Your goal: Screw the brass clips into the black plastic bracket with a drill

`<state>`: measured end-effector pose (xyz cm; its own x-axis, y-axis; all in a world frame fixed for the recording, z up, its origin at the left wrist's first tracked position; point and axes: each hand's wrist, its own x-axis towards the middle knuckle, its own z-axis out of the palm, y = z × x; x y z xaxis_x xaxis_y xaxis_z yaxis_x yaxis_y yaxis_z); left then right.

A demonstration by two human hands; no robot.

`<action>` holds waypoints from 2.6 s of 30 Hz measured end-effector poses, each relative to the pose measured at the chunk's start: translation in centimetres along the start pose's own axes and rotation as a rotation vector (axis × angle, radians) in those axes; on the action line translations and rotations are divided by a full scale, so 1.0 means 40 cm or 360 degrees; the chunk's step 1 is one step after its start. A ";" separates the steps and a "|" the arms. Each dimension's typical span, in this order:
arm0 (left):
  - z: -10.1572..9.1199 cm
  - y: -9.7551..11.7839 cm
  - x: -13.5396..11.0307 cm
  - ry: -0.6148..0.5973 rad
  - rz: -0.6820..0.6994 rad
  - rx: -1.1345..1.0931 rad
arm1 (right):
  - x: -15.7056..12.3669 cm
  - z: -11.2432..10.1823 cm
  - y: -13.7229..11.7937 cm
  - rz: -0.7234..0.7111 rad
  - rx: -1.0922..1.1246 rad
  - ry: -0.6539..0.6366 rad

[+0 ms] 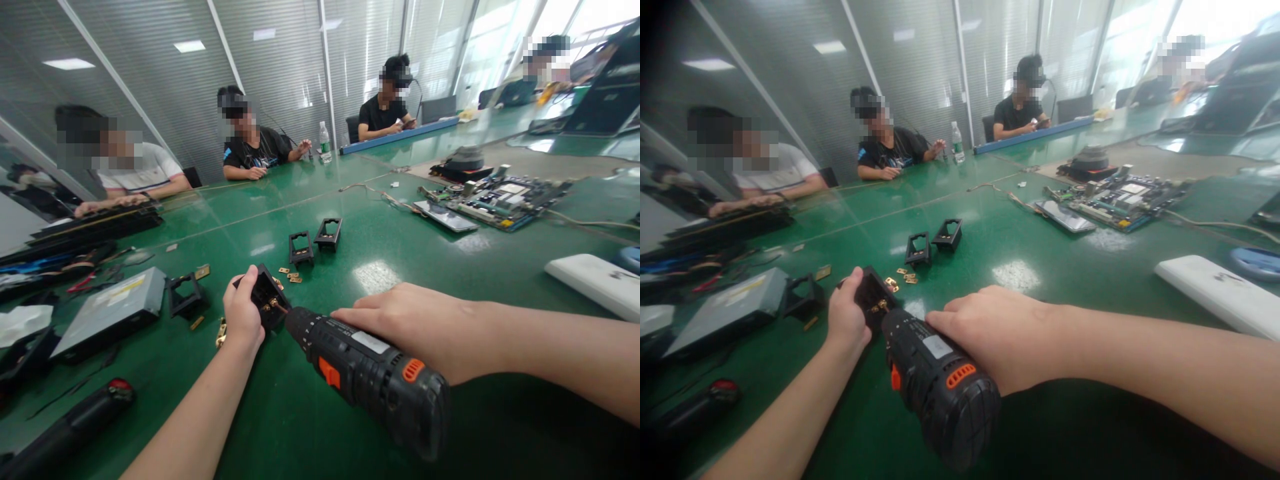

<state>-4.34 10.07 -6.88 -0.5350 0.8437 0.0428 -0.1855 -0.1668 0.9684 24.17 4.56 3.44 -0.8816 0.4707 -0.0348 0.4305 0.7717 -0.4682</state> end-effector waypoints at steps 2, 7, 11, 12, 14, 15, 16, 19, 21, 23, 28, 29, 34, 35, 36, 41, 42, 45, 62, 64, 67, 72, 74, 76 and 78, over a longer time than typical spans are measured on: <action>0.000 -0.001 0.000 0.0018 0.0026 -0.0012 | 0.001 0.001 0.000 0.0007 -0.0003 -0.0011; 0.001 -0.002 0.001 0.0005 0.0025 -0.0017 | 0.002 0.001 0.002 -0.0002 0.0014 -0.0007; 0.002 0.001 -0.001 0.0017 0.0014 -0.0014 | 0.005 0.003 0.003 0.0016 -0.0001 -0.0016; 0.002 0.002 -0.002 0.0014 0.0017 -0.0015 | 0.005 0.003 0.003 0.0026 0.0004 -0.0021; 0.003 0.003 -0.003 0.0012 0.0017 -0.0018 | 0.005 0.004 0.002 0.0038 0.0034 -0.0023; 0.004 0.004 -0.004 0.0018 0.0013 -0.0022 | 0.004 0.005 0.001 0.0039 0.0048 -0.0020; 0.004 0.005 -0.004 0.0027 0.0009 -0.0027 | 0.004 0.005 0.001 0.0036 0.0050 -0.0019; 0.006 0.005 -0.004 0.0052 0.0010 -0.0047 | 0.003 0.007 0.001 0.0023 -0.0007 -0.0021; 0.007 0.005 -0.003 0.0062 0.0012 -0.0055 | 0.004 0.009 0.002 0.0015 -0.0015 -0.0012; 0.006 0.004 -0.003 0.0064 0.0004 -0.0048 | 0.005 0.010 0.004 0.0015 0.0030 0.0002; 0.005 0.006 -0.010 0.0036 -0.0014 -0.0036 | 0.006 0.007 0.002 0.0041 0.0168 -0.0007; 0.006 0.006 -0.011 0.0029 -0.0016 -0.0049 | 0.005 0.005 0.000 0.0046 0.0204 -0.0008; 0.009 0.004 -0.015 -0.0001 0.0004 -0.0120 | -0.001 -0.003 -0.009 0.0093 0.0313 -0.0001; 0.009 0.002 -0.015 -0.0003 0.0006 -0.0126 | -0.003 -0.004 -0.009 0.0090 0.0309 0.0003; 0.009 0.000 -0.015 -0.0002 0.0005 -0.0126 | -0.004 -0.004 -0.010 0.0079 0.0302 0.0002; 0.009 -0.002 -0.016 0.0006 -0.0013 -0.0101 | -0.003 -0.004 -0.010 0.0065 0.0290 -0.0014; 0.009 -0.001 -0.017 0.0008 -0.0018 -0.0104 | -0.002 -0.004 -0.010 0.0069 0.0286 -0.0011; 0.010 0.002 -0.016 0.0026 -0.0023 -0.0127 | 0.000 -0.002 -0.008 0.0065 0.0261 0.0006; 0.005 -0.002 -0.007 0.0086 0.0010 -0.0162 | -0.009 0.025 0.018 0.0005 0.0300 0.0262; 0.004 -0.006 -0.002 0.0082 0.0007 -0.0180 | -0.012 0.030 0.024 0.0018 0.0353 0.0343; 0.004 -0.007 0.004 0.0097 0.0000 -0.0207 | -0.015 0.039 0.036 0.0042 0.0459 0.0465; 0.007 -0.001 0.000 0.0088 -0.0007 -0.0222 | -0.013 0.055 0.034 0.0064 0.0601 0.0501; 0.010 0.001 -0.007 0.0054 -0.0017 -0.0213 | -0.008 0.057 0.018 0.0067 0.0697 0.0523; 0.013 0.001 -0.014 0.0025 -0.0025 -0.0219 | -0.004 0.056 -0.001 0.0075 0.0821 0.0599; 0.015 0.000 -0.016 0.0011 -0.0042 -0.0238 | 0.001 0.053 -0.018 0.0107 0.0874 0.0698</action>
<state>-3.51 9.83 -6.76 -0.5338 0.8455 0.0156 -0.3202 -0.2192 0.9217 23.41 3.12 1.92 -0.6473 0.7279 0.2260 0.2193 0.4619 -0.8594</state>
